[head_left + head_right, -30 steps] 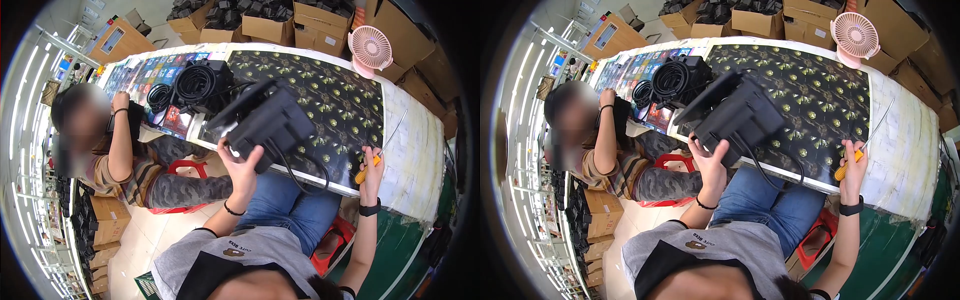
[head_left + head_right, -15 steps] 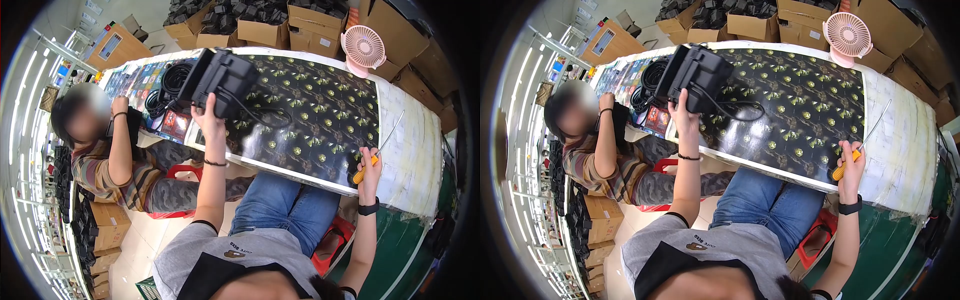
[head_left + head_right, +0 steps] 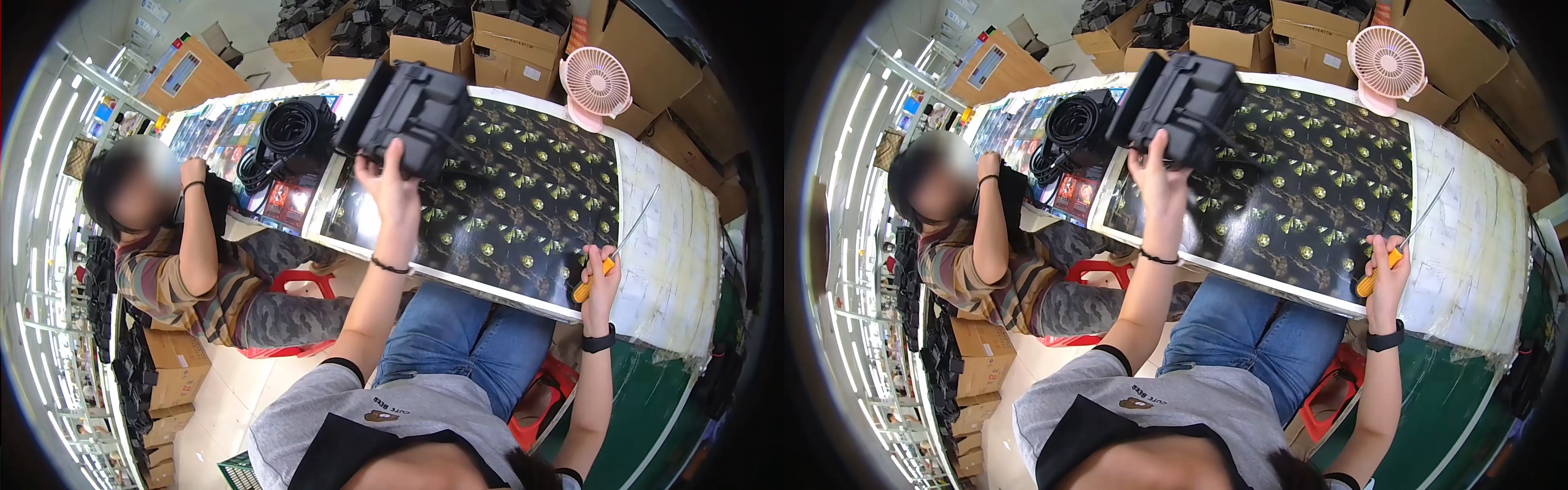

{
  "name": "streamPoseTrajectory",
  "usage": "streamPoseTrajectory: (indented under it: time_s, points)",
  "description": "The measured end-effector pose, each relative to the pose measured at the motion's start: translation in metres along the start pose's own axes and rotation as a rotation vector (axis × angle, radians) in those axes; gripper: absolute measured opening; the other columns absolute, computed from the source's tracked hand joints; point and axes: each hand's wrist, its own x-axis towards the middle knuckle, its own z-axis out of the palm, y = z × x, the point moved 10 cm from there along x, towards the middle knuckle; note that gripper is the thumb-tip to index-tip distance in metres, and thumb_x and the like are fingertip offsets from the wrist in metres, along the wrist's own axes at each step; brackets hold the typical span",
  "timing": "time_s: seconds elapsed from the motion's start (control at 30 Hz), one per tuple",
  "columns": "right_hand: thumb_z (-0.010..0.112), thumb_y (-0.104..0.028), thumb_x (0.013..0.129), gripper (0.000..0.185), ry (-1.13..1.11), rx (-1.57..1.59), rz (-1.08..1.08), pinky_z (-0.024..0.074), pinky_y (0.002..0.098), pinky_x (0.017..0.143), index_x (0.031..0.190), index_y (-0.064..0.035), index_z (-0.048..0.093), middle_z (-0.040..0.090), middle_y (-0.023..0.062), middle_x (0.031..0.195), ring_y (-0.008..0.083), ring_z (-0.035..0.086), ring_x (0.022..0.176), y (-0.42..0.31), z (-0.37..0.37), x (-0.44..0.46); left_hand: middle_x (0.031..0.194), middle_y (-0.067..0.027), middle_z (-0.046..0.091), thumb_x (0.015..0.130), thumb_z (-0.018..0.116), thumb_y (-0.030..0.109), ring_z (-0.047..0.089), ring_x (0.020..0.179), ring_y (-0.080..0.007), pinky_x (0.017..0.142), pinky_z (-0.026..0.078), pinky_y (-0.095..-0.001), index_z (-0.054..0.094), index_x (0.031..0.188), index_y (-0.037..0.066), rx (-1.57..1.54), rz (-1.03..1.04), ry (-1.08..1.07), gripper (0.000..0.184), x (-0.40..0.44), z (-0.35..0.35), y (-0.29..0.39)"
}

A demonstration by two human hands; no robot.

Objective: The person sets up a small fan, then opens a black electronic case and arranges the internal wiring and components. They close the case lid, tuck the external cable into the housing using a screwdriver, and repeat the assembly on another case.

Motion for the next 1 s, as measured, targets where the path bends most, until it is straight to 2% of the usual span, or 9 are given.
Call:
streamPoseTrajectory:
  time_s: [0.1,0.13,0.2,0.33,0.43,0.53,0.6,0.77,1.0]
  points:
    - [0.061,-0.011,0.097,0.020,-0.009,0.014,0.006,0.0375,0.0173,0.050,0.089,-0.0143,0.043,0.064,0.0084,0.096,0.0006,0.045,0.061,0.001,0.000,-0.001,0.144,-0.0046,0.034,0.085,0.077,0.015,0.041,0.128,-0.0235,0.090,0.048,-0.0479,0.018,0.146,0.018,0.091,-0.107,0.077,0.085,-0.011,0.007,-0.046]
    - [0.061,-0.011,0.097,0.020,-0.011,0.017,0.007,0.0375,0.0173,0.051,0.090,-0.0143,0.043,0.064,0.0084,0.096,0.0006,0.045,0.061,0.000,0.000,-0.001,0.147,-0.0053,0.032,0.088,0.073,0.014,0.044,0.128,-0.0267,0.094,0.045,-0.0580,0.013,0.150,0.020,0.152,-0.124,0.016,0.087,-0.007,0.005,-0.060]
    - [0.061,-0.011,0.097,0.020,-0.016,0.005,-0.001,0.0376,0.0173,0.051,0.090,-0.0142,0.043,0.064,0.0086,0.096,0.0005,0.045,0.062,-0.003,0.002,0.000,0.150,-0.0035,0.029,0.092,0.068,0.011,0.040,0.132,-0.0248,0.098,0.043,-0.0563,0.008,0.154,0.021,0.309,-0.153,-0.214,0.087,-0.025,0.026,-0.051]
    - [0.061,-0.010,0.097,0.019,-0.012,0.011,0.008,0.0375,0.0173,0.051,0.090,-0.0139,0.044,0.064,0.0084,0.096,0.0006,0.046,0.062,0.000,0.001,-0.001,0.147,-0.0081,0.043,0.095,0.062,0.007,0.057,0.116,-0.0198,0.097,0.049,-0.0364,0.029,0.151,0.008,0.761,-0.196,-0.472,0.065,-0.020,0.012,-0.035]
    - [0.061,-0.010,0.097,0.019,-0.011,0.013,0.014,0.0375,0.0172,0.051,0.091,-0.0135,0.044,0.065,0.0081,0.095,0.0012,0.046,0.062,0.001,0.002,-0.001,0.124,-0.0092,0.061,0.091,0.064,0.004,0.063,0.100,-0.0150,0.079,0.050,-0.0263,0.061,0.123,0.003,1.303,0.533,-0.544,0.033,0.032,0.005,0.017]
    - [0.062,-0.010,0.097,0.019,-0.018,0.000,0.009,0.0378,0.0174,0.050,0.090,-0.0132,0.044,0.065,0.0082,0.095,0.0015,0.047,0.062,-0.001,0.002,-0.002,0.122,-0.0142,0.060,0.080,0.077,0.027,0.055,0.116,-0.0319,0.099,0.044,-0.0424,0.050,0.135,0.008,1.740,1.062,-0.280,0.064,0.043,0.018,0.048]
    - [0.062,-0.010,0.096,0.019,-0.020,-0.004,0.001,0.0381,0.0175,0.050,0.090,-0.0131,0.044,0.065,0.0081,0.095,0.0016,0.047,0.062,-0.002,0.002,-0.002,0.124,-0.0153,0.058,0.076,0.079,0.035,0.050,0.121,-0.0359,0.106,0.038,-0.0473,0.043,0.140,0.009,2.105,0.779,-0.390,0.078,0.070,0.001,0.020]
    - [0.062,-0.009,0.096,0.019,-0.008,0.018,0.016,0.0394,0.0177,0.052,0.090,-0.0130,0.044,0.065,0.0075,0.095,0.0024,0.052,0.069,-0.002,0.001,-0.003,0.105,-0.0202,0.062,0.083,0.071,0.008,0.059,0.106,-0.0369,0.095,0.044,-0.0431,0.057,0.123,0.002,1.520,0.871,-0.371,0.043,0.067,-0.011,0.050]
    - [0.062,-0.009,0.096,0.018,-0.015,0.002,0.020,0.0400,0.0180,0.052,0.090,-0.0128,0.045,0.065,0.0074,0.093,0.0037,0.056,0.072,-0.001,0.002,-0.003,0.124,-0.0152,0.050,0.097,0.052,-0.005,0.055,0.111,-0.0203,0.093,0.048,-0.0288,0.033,0.141,-0.006,0.749,0.896,-0.277,0.048,-0.010,0.009,0.104]
